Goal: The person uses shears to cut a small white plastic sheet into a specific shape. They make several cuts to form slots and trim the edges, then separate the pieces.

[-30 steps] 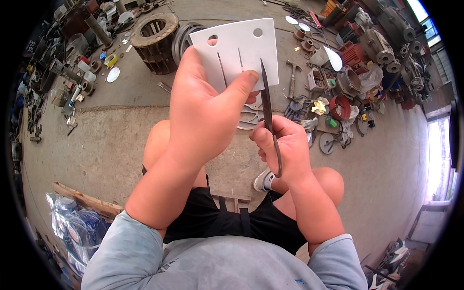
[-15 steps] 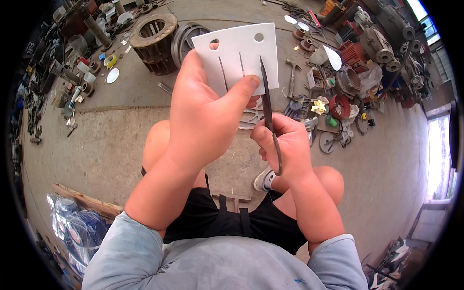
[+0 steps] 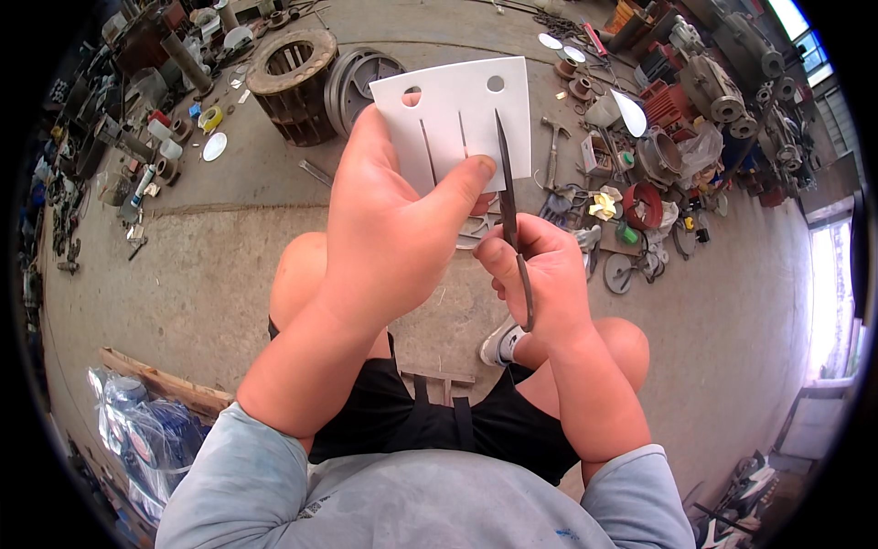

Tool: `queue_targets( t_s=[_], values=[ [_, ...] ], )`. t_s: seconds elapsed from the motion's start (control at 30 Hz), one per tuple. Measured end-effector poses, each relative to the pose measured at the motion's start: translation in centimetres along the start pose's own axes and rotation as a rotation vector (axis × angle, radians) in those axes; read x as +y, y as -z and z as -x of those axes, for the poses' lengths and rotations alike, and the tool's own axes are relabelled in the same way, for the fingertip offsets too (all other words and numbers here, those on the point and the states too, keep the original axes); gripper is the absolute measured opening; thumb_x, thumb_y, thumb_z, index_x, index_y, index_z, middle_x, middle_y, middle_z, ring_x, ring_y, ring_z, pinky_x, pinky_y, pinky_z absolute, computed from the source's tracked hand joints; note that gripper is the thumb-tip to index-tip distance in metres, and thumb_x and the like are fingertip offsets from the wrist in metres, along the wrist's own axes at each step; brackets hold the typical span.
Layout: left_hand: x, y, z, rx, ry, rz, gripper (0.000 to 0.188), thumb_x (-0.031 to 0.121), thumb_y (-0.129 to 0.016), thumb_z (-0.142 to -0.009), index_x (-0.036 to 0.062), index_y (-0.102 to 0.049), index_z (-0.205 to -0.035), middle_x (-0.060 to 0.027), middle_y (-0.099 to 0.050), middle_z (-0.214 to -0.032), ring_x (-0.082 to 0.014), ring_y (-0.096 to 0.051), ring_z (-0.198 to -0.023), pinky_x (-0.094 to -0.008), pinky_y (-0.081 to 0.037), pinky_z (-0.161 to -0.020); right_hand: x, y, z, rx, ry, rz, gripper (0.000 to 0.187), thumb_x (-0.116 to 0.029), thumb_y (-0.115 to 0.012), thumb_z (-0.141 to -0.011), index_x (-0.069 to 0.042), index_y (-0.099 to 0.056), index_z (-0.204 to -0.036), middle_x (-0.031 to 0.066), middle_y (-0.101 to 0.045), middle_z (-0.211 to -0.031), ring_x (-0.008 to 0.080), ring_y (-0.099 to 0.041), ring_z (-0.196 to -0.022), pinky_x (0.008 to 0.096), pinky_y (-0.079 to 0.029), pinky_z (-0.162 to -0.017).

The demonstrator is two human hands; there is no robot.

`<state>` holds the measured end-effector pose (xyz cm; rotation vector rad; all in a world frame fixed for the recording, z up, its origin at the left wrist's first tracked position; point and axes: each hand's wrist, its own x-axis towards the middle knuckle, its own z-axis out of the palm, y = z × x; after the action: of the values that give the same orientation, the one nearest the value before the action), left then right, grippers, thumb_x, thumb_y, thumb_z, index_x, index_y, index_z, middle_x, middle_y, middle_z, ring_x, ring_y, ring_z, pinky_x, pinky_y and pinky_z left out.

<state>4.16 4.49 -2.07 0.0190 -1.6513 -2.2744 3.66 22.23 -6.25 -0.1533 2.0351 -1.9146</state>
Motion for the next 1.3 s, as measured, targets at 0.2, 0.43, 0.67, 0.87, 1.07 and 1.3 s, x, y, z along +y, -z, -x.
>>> queue_targets(
  t_s=[0.2,0.43,0.67,0.87,1.07,1.3],
  values=[
    [-0.1,-0.3,0.2,0.027,-0.05,0.041,0.045,-0.001,-0.075,-0.097,-0.0068,-0.052,-0.135,-0.0149,-0.071,-0.117,-0.0197,-0.074,-0.097,-0.0328,-0.065,-0.078,-0.5,-0.2,0.4,0.012,-0.013,0.021,0.038,-0.035,-0.093,-0.091,-0.003,-0.072,-0.091,-0.007,-0.06,-0.068,0.0013,-0.048,-0.057,0.0232,-0.035,-0.05],
    [-0.1,-0.3,0.0,0.099,-0.034,0.05,0.045,-0.002,-0.076,-0.095,-0.0079,-0.055,-0.135,-0.0153,-0.073,-0.115,-0.0201,-0.075,-0.095,-0.0315,-0.064,-0.077,-1.0,-0.2,0.6,0.014,-0.052,0.004,0.038,-0.035,-0.093,-0.09,-0.003,-0.072,-0.089,-0.007,-0.06,-0.068,0.0012,-0.049,-0.06,0.0241,-0.037,-0.052],
    [0.3,2.2,-1.0,0.067,0.137,0.241,0.035,0.004,-0.08,-0.094,-0.0005,-0.068,-0.127,-0.0101,-0.079,-0.111,-0.0184,-0.078,-0.092,-0.0308,-0.065,-0.075,0.4,0.3,1.2,-0.045,0.017,0.09,0.042,-0.037,-0.086,-0.097,-0.005,-0.061,-0.084,-0.007,-0.055,-0.073,0.003,-0.045,-0.068,0.0249,-0.038,-0.058],
    [0.5,3.3,-1.2,0.046,0.201,0.35,0.034,0.006,-0.081,-0.095,0.0024,-0.07,-0.128,-0.0092,-0.079,-0.111,-0.0207,-0.079,-0.095,-0.0333,-0.066,-0.077,0.5,0.4,2.0,-0.137,0.046,0.079,0.045,-0.037,-0.083,-0.1,-0.006,-0.055,-0.083,-0.0065,-0.054,-0.076,0.0035,-0.043,-0.07,0.0247,-0.038,-0.061],
    [0.3,3.7,-1.4,-0.009,0.189,0.444,0.036,0.008,-0.075,-0.099,-0.0002,-0.067,-0.132,-0.0126,-0.078,-0.117,-0.0253,-0.079,-0.103,-0.0409,-0.068,-0.082,0.4,0.3,1.8,-0.149,0.033,0.108,0.049,-0.039,-0.083,-0.099,-0.006,-0.053,-0.08,-0.0069,-0.05,-0.073,0.0041,-0.041,-0.07,0.0257,-0.035,-0.059],
    [0.7,4.6,-1.8,-0.082,0.291,0.427,0.038,0.009,-0.074,-0.098,-0.0042,-0.065,-0.133,-0.0153,-0.077,-0.117,-0.0265,-0.079,-0.102,-0.0453,-0.07,-0.088,0.5,0.1,1.5,-0.161,0.021,0.137,0.056,-0.045,-0.084,-0.097,-0.006,-0.051,-0.076,-0.0074,-0.044,-0.07,0.0045,-0.038,-0.069,0.0266,-0.032,-0.058]
  ],
)
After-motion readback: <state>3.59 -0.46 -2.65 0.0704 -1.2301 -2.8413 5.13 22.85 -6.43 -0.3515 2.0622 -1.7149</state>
